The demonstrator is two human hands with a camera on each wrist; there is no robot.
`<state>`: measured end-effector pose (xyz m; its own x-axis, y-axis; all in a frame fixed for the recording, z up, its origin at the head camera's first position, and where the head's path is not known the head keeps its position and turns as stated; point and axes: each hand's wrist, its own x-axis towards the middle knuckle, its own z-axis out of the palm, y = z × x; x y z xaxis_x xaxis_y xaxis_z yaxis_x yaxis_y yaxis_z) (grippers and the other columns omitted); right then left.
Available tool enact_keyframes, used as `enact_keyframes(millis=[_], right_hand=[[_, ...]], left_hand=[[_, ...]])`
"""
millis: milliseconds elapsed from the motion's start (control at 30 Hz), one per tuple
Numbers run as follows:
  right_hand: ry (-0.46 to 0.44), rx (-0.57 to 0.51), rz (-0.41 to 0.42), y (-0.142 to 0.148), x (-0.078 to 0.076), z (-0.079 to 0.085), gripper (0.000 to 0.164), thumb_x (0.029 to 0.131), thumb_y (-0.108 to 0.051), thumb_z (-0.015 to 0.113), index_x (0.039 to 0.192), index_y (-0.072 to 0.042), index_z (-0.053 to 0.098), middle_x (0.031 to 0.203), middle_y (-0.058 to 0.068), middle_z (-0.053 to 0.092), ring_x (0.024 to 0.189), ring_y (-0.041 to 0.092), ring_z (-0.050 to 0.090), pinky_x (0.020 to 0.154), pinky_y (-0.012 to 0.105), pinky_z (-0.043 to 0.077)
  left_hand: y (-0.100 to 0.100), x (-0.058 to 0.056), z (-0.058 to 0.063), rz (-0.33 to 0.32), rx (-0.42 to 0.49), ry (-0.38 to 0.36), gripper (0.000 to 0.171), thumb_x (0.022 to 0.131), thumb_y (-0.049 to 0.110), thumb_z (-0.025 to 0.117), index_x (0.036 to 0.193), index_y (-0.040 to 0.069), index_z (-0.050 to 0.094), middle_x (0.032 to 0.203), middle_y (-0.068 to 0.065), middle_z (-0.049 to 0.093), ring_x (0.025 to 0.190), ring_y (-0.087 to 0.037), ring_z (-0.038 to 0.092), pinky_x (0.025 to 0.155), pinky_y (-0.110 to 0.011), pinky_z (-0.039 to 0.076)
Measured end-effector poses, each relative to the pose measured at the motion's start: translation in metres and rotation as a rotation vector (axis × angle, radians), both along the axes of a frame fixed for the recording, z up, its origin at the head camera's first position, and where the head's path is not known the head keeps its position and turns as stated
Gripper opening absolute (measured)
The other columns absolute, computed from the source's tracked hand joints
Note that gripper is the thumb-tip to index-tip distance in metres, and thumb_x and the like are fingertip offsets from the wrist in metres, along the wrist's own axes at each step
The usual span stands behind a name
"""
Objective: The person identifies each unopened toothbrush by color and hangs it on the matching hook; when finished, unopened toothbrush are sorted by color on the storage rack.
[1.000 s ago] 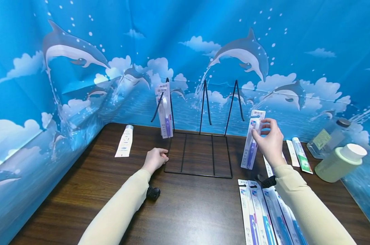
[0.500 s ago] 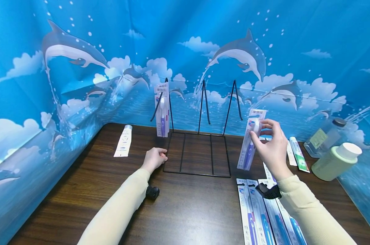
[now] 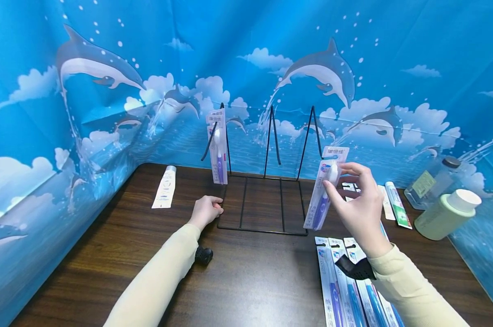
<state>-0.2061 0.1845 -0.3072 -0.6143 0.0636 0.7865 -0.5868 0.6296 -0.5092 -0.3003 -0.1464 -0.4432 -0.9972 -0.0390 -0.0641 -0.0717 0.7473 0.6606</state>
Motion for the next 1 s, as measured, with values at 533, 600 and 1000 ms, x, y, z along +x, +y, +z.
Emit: enact_keyframes(millis=[533,600,1000], right_hand=[[0.091,0.002,0.236,-0.075,0.010,0.000,0.045,0.074,0.002,0.076,0.114,0.001,0.056,0.100,0.014,0.062,0.081,0.021,0.064,0.065,0.025,0.056],[0.083,-0.007,0.265,-0.087,0.008,-0.002,0.045,0.075,0.001,0.076,0.115,0.000,0.056,0.102,0.014,0.061,0.082,0.021,0.065,0.065,0.026,0.056],[0.022,-0.043,0.382,-0.147,-0.007,-0.002,0.040,0.082,-0.007,0.072,0.118,-0.004,0.054,0.104,0.013,0.059,0.084,0.021,0.065,0.066,0.025,0.056]], left_hand=[[-0.003,0.003,0.002,0.008,-0.001,0.018,0.032,0.084,0.007,0.069,0.116,0.002,0.067,0.074,-0.003,0.067,0.062,-0.012,0.060,0.076,-0.035,0.048],[-0.002,0.003,0.002,0.007,0.003,0.017,0.032,0.084,0.006,0.069,0.115,0.001,0.067,0.074,-0.003,0.067,0.061,-0.011,0.060,0.076,-0.036,0.048],[0.001,0.001,-0.002,0.005,-0.017,0.035,0.032,0.082,0.006,0.069,0.114,0.003,0.069,0.071,0.000,0.065,0.063,-0.011,0.057,0.075,-0.033,0.047]])
